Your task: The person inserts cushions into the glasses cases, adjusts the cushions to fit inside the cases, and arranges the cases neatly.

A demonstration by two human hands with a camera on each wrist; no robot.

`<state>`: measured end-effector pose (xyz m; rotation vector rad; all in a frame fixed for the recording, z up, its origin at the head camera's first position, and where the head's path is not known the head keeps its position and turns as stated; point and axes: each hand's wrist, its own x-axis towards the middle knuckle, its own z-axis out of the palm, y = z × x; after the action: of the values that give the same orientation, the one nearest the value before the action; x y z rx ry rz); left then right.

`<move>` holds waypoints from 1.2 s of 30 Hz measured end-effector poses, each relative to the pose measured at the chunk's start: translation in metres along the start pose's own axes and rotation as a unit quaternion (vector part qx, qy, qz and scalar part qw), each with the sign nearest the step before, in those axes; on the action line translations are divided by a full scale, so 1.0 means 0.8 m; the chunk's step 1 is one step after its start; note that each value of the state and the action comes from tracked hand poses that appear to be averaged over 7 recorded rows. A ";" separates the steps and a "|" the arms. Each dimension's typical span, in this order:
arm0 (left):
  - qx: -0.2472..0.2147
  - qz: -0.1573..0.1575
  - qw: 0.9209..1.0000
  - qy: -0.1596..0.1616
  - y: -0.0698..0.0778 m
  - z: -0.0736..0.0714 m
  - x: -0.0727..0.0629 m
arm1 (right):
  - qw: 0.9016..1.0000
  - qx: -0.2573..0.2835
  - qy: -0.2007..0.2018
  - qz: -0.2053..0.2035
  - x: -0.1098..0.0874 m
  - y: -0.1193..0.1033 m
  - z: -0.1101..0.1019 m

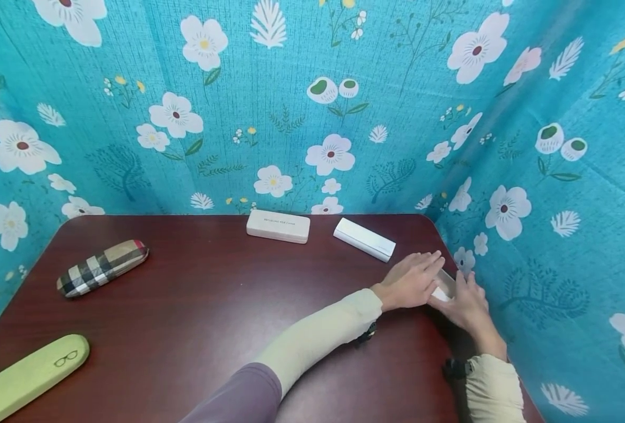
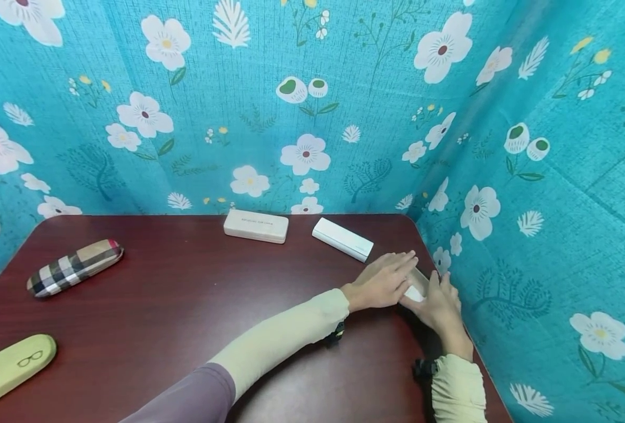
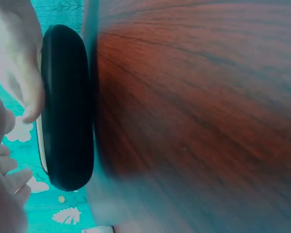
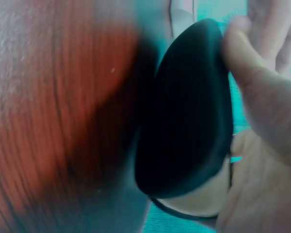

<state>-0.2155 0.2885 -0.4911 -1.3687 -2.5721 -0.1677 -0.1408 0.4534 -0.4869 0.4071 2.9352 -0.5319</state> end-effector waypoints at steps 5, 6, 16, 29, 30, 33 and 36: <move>0.022 0.004 0.998 -0.059 0.002 0.006 -0.003 | 0.999 0.001 -0.028 -0.022 -0.009 -0.005 -0.001; 0.020 0.005 0.998 -0.066 0.002 0.008 -0.004 | 0.999 0.003 -0.029 -0.026 -0.011 -0.006 -0.001; 0.003 0.065 0.991 -0.115 -0.017 0.013 -0.003 | 0.997 -0.025 0.016 -0.070 -0.016 -0.004 0.003; 0.001 0.105 0.990 -0.095 -0.024 0.000 0.013 | 0.989 -0.049 0.094 -0.104 -0.024 -0.007 0.007; 0.010 0.111 0.990 -0.088 -0.023 0.000 0.013 | 0.988 -0.047 0.106 -0.101 -0.025 -0.007 0.008; 0.039 0.119 0.990 -0.070 -0.022 -0.001 0.012 | 0.985 -0.040 0.136 -0.097 -0.030 -0.009 0.010; 0.030 0.102 0.993 -0.060 -0.021 -0.003 0.009 | 0.980 -0.043 0.166 -0.102 -0.034 -0.008 0.013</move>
<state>-0.2330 0.2844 -0.4873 -1.6523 -2.4869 0.0281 -0.1156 0.4374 -0.4894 0.2014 3.3326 -0.3887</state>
